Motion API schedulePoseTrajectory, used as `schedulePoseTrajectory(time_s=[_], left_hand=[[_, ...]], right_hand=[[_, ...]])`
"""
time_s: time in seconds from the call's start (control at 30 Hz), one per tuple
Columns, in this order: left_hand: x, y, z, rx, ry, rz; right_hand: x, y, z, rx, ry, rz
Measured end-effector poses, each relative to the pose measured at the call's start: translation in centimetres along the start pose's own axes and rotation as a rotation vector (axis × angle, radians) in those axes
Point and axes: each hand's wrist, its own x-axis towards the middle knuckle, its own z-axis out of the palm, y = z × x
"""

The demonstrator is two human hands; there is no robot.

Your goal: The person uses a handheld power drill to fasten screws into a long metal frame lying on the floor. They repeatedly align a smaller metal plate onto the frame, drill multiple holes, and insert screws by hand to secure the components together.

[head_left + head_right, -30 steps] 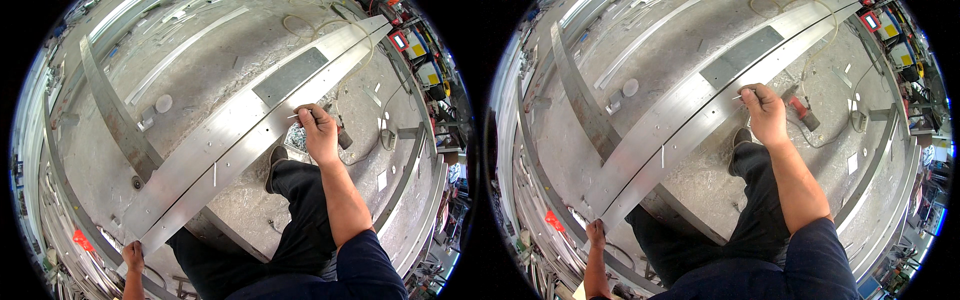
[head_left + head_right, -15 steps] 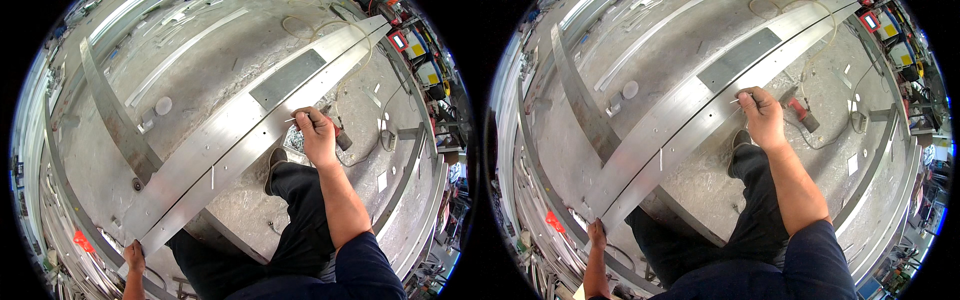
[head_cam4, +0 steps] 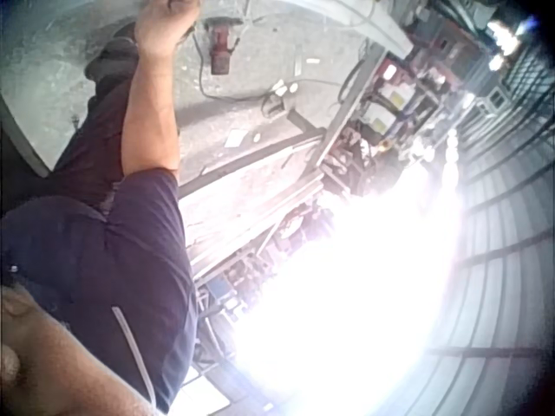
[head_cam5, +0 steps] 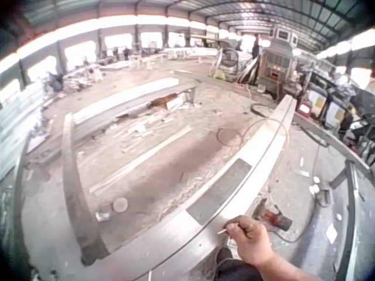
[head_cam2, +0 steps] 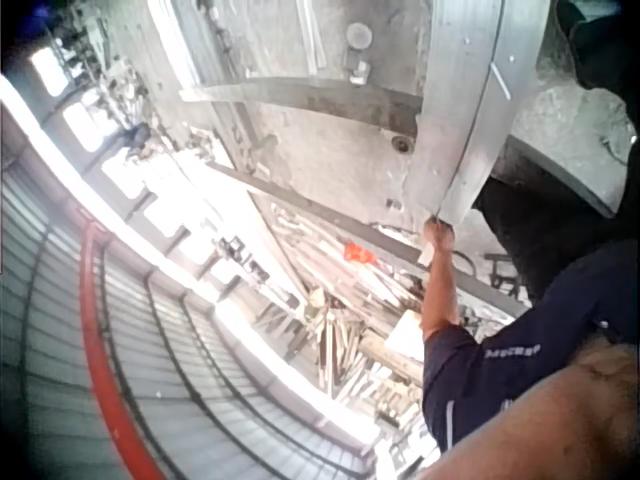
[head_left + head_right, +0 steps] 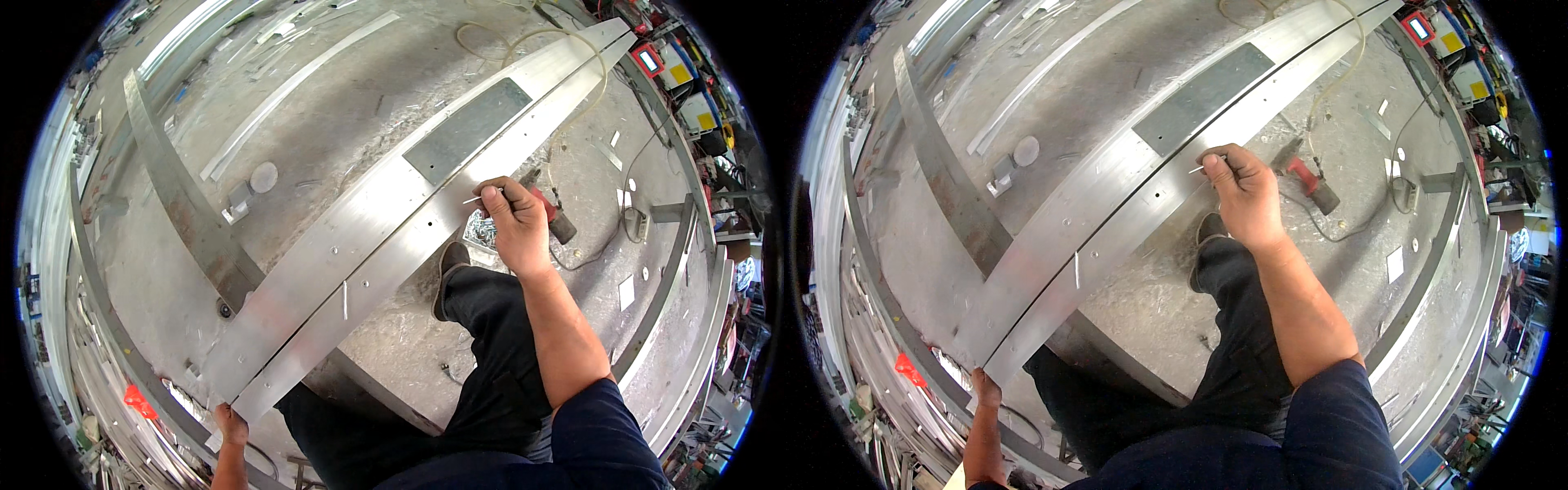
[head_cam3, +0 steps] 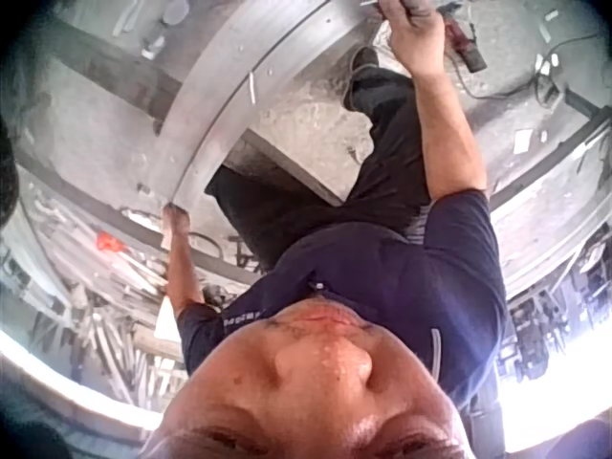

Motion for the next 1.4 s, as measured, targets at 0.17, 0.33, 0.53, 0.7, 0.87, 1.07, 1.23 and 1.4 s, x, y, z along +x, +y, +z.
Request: schedulePoseTrajectory(time_s=[0.17, 0.33, 0.53, 0.7, 0.87, 1.07, 1.23, 1.4], left_hand=[[0.9, -3.1, 1.4, -0.98, -0.138, -0.24], [1.6, -3.7, 2.3, -1.069, -0.178, -0.263], [1.6, -2.2, 2.9, -1.158, 0.011, -0.47], [1.3, -2.4, 2.8, -1.256, 0.018, -0.423], [1.6, -1.5, 4.4, -1.298, 0.094, -0.453], [1.9, -4.2, 3.4, -1.145, -0.039, -0.29], [3.0, -1.8, 5.3, -1.188, -0.076, -0.415], [2.5, -0.5, 5.4, -1.203, -0.079, -0.461]], right_hand=[[0.0, 0.1, -0.2, -0.011, 0.019, -0.012], [0.2, 0.2, -0.2, -0.024, 0.026, -0.042], [0.3, 0.0, -0.2, -0.026, 0.028, -0.058], [0.7, 0.3, -0.1, 0.015, 0.031, -0.063], [0.7, 0.1, -0.7, 0.008, 0.073, 0.026], [1.3, -0.5, -1.1, 0.036, 0.016, 0.014], [1.6, 0.3, -3.3, 0.021, 0.048, -0.017], [6.1, 0.2, -5.7, -0.105, 0.363, 0.024]])
